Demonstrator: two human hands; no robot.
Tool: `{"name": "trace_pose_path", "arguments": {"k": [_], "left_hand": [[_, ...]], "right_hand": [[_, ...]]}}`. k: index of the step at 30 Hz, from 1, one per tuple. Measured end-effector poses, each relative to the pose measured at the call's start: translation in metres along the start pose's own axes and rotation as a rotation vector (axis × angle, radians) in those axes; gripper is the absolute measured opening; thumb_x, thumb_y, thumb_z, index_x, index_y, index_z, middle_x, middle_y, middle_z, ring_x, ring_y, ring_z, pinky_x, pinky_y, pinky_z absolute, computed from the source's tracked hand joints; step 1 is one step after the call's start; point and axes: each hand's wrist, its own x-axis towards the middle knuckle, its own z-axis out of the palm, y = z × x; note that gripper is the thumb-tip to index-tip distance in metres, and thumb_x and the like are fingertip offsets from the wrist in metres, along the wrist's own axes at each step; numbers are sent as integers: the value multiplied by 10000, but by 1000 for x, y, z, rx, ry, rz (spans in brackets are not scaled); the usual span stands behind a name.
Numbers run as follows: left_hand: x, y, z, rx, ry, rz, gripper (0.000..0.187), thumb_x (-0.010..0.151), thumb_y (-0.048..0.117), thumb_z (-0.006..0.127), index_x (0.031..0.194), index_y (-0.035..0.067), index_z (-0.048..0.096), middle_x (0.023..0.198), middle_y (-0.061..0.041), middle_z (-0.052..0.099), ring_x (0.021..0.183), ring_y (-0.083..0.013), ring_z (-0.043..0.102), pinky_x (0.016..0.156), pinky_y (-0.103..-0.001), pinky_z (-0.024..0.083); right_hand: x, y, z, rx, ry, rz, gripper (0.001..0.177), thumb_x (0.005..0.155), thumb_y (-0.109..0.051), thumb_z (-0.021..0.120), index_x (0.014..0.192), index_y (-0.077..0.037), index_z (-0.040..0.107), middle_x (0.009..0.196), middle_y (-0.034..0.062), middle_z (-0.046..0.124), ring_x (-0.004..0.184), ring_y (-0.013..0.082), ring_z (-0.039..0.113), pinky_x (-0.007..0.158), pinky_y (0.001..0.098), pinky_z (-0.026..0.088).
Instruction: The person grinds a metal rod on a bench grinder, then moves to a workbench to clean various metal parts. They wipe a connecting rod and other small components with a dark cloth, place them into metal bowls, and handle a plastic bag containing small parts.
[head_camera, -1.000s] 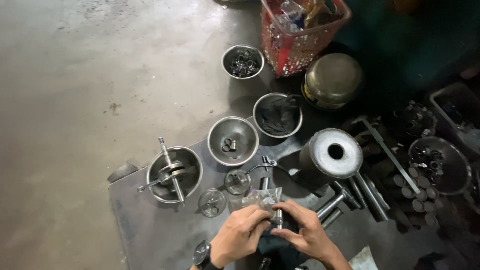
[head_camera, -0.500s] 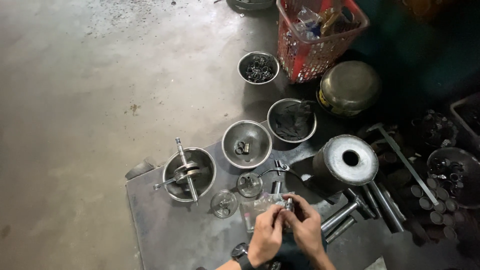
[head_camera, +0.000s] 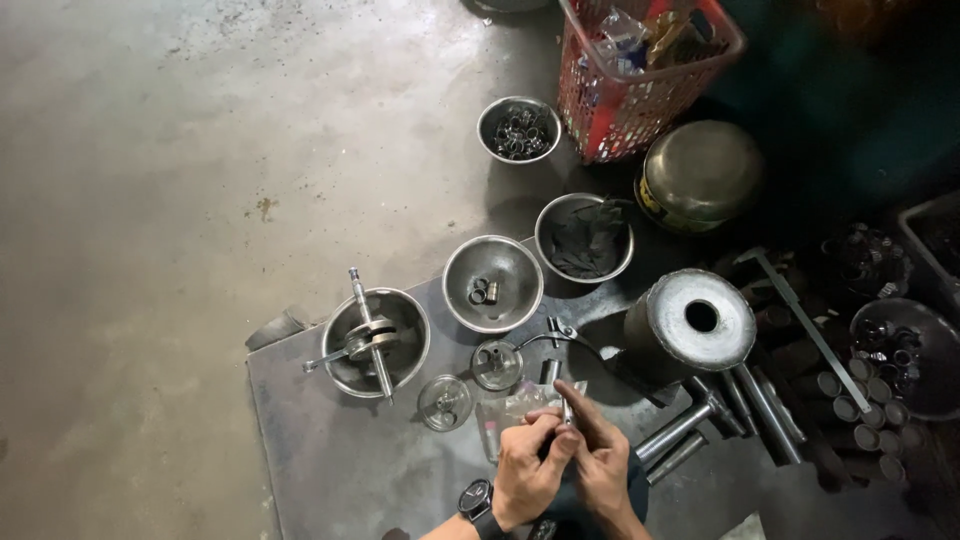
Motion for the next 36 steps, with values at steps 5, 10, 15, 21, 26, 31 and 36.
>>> {"name": "trace_pose_path", "arguments": {"k": [5,10,15,21,26,31,36], "left_hand": [[-11,-25,0,-208,-101,-126,379,1086,319,589,935,-23,651,751,-96,643,652,-170,606,597,-302,481],[-8,-18,-17,-807,-291,-662,341,1080,304,566,949,2,657,672,-17,566,515,-65,462,475,-227,379],[-17,-40,-17,-928,-287,-781,405,1093,350,574,916,-10,634,647,-37,542,476,-88,433,450,-242,361],[-7,-30,-35,-1230,-177,-894,458,1021,442,576,848,19,600,562,-30,477,404,-127,389,388,-277,347],[6,-28,-142,-1401,138,-197,169,939,184,538,793,105,568,547,-22,475,390,-137,476,384,-286,390],[32,-39,-136,-1029,353,-398,413,1057,385,473,894,31,608,664,7,517,560,-99,503,500,-274,432],[18,-108,-89,-544,236,-656,334,1022,285,578,987,-34,669,748,-40,619,613,-114,541,562,-266,454]], "right_hand": [[14,-25,-20,68,-107,208,647,911,-283,721,1458,-8,511,1146,201,764,1034,229,722,919,355,571],[3,3,-50,287,-153,220,469,962,-285,685,1294,45,684,919,118,721,818,181,701,733,300,571],[7,25,-35,379,-78,337,164,956,-149,707,991,5,665,766,73,678,611,140,637,519,255,469],[31,-1,-9,76,-29,265,100,952,-88,696,932,9,678,764,48,669,635,114,604,562,248,477],[91,42,-118,-334,302,-21,279,1061,-181,572,828,-34,616,698,23,639,535,101,582,507,279,474],[178,24,-45,-928,74,-35,287,862,-167,749,1112,-28,728,948,116,755,728,195,724,650,356,576],[221,128,-27,-1000,-172,-108,233,830,-145,765,1049,-64,770,992,147,760,897,321,727,789,403,568]]}}
